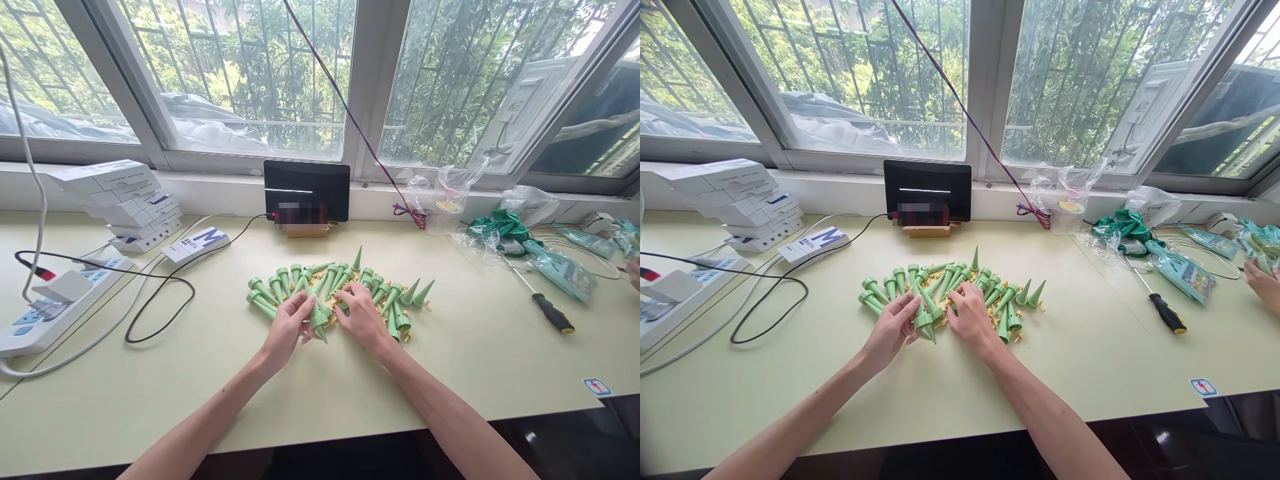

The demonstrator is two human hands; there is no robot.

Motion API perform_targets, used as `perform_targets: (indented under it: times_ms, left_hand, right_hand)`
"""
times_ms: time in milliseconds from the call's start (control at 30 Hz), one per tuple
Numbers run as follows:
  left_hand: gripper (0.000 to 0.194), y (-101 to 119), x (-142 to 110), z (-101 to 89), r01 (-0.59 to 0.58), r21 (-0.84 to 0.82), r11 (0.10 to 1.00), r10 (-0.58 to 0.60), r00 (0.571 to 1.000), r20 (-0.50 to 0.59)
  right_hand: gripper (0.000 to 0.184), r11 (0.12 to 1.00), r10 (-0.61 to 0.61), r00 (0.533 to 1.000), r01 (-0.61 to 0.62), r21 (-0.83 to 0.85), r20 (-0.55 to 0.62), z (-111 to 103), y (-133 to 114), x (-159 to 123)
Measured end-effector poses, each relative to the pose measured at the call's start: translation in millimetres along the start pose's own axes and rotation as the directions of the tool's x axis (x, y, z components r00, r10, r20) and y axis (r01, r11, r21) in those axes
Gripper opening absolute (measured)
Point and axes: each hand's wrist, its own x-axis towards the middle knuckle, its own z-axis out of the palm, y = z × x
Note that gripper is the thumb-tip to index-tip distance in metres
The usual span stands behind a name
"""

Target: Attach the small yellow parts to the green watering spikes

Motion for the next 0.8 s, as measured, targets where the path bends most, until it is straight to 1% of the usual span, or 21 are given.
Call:
perform_targets:
  times_ms: [133, 400, 600, 800]
  left_hand:
    - [0.035, 0.7, 0.2, 1.5, 0.006, 0.024, 1.0, -0.007, 1.0, 0.023]
    - [0.036, 1.0, 0.4, 2.5, 0.015, 0.044, 0.999, -0.016, 1.0, 0.026]
    - [0.037, 2.3, -0.5, 3.8, 0.017, 0.051, 0.999, -0.018, 1.0, 0.022]
    - [0.037, 3.2, -0.6, 4.3, 0.017, 0.051, 0.999, -0.018, 1.0, 0.025]
  right_hand:
    - [0.013, 1.0, 0.004, 1.0, -0.004, -0.017, -0.001, 1.0, -0.1, -0.4]
    - [0.012, 1.0, 0.001, 1.0, -0.001, -0.011, -0.014, 4.5, 2.4, 0.1]
    - [0.011, 0.999, 0.013, 0.999, -0.012, 0.031, -0.047, 6.4, 3.0, 0.5]
    - [0.012, 0.997, -0.003, 0.996, 0.01, 0.082, -0.087, 5.3, 1.6, 0.5]
